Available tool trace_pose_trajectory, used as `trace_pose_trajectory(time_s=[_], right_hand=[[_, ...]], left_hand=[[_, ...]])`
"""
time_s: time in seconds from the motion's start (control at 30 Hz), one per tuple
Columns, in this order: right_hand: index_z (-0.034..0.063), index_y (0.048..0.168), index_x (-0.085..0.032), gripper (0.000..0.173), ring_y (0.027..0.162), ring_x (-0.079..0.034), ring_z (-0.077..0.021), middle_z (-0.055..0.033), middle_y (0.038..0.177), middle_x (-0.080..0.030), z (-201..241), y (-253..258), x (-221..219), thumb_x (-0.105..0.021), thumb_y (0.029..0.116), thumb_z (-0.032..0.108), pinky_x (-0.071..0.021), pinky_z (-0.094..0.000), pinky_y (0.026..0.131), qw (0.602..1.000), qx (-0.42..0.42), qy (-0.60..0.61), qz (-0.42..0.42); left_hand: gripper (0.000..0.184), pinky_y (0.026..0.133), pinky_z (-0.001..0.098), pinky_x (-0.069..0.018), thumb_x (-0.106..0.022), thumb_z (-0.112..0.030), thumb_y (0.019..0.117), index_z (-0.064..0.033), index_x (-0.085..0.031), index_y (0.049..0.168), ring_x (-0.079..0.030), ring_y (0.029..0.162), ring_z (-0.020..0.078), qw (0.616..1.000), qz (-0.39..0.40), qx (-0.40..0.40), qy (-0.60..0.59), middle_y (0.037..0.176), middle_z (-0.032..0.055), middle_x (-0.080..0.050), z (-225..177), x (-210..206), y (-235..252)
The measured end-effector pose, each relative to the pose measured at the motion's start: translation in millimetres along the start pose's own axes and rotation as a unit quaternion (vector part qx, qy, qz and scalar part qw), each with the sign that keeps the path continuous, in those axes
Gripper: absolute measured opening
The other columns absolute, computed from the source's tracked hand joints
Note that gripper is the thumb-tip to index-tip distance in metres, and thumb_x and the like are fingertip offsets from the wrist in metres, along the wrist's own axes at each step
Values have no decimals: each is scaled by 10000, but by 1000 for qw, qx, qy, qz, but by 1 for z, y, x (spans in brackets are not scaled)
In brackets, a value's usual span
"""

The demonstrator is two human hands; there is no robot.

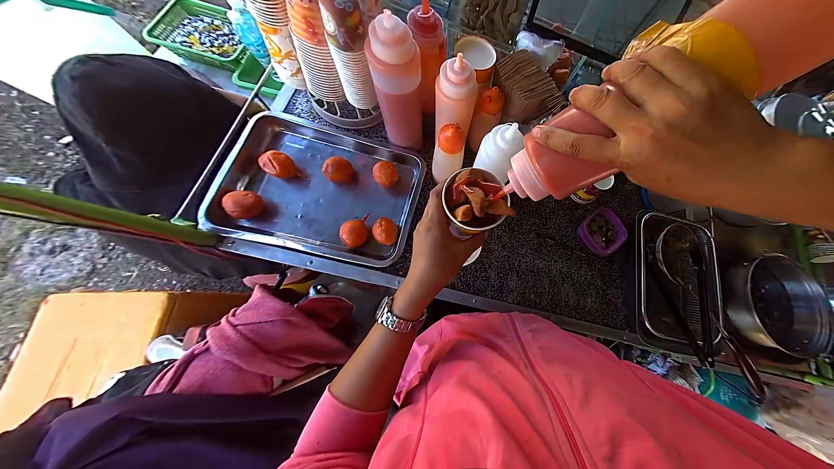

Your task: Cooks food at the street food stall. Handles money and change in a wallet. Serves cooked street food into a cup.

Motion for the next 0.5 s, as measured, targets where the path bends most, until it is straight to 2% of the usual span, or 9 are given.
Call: trace_pose_trajectory(time_s=[0.1, 0.23, 0.37, 0.43, 0.5], right_hand=[[211, 1545, -469, 759, 1063, -591, -518, -319, 1267, -575, 4, 8, 8, -411, 938, -239, -447, -572, 972, 1000, 1, -14, -4], [196, 1527, -489, 735, 1056, -598, -498, -307, 1260, -587, 6, 15, 15, -384, 944, -238, -452, -560, 951, 999, 13, -28, -20], [212, 1532, -489, 755, 1069, -596, -503, -302, 1274, -583, 6, 12, 10, -392, 937, -243, -449, -565, 973, 1000, 18, -25, -7], [211, 1531, -492, 715, 1067, -612, -511, -295, 1262, -605, -1, 9, 2, -502, 934, -182, -458, -582, 981, 999, -4, 41, -5], [185, 1547, -469, 782, 1149, -605, -498, -267, 1310, -607, -14, 7, -10, -710, 839, -46, -450, -608, 1004, 984, -44, 171, 3]], left_hand=[[937, 963, 510, -543, -907, -77, 732, -63, -371, 1500, -641, 1179, 318, 1000, 10, 3, -4, 1326, 192, -615, 1, -2, 2], [967, 959, 542, -532, -912, -61, 710, -64, -366, 1509, -628, 1192, 346, 1000, 20, 13, -21, 1321, 210, -612, -1, -3, 4], [951, 952, 534, -528, -919, -103, 715, -87, -379, 1497, -635, 1174, 332, 998, 27, 44, -39, 1295, 191, -631, 2, -1, 9], [937, 1000, 515, -511, -904, -136, 744, -83, -375, 1516, -617, 1215, 311, 997, 28, 50, -60, 1325, 186, -622, 7, -2, 15], [963, 1022, 471, -510, -904, -132, 739, -101, -359, 1532, -608, 1239, 270, 995, 29, 43, -81, 1358, 163, -609, 7, 1, 19]])
Point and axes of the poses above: each hand's wrist, its own y-axis towards the middle knuckle, its own x-axis out of the back of the hand, z = x × y, the point moved 5 cm from there along y, towards the middle knuckle
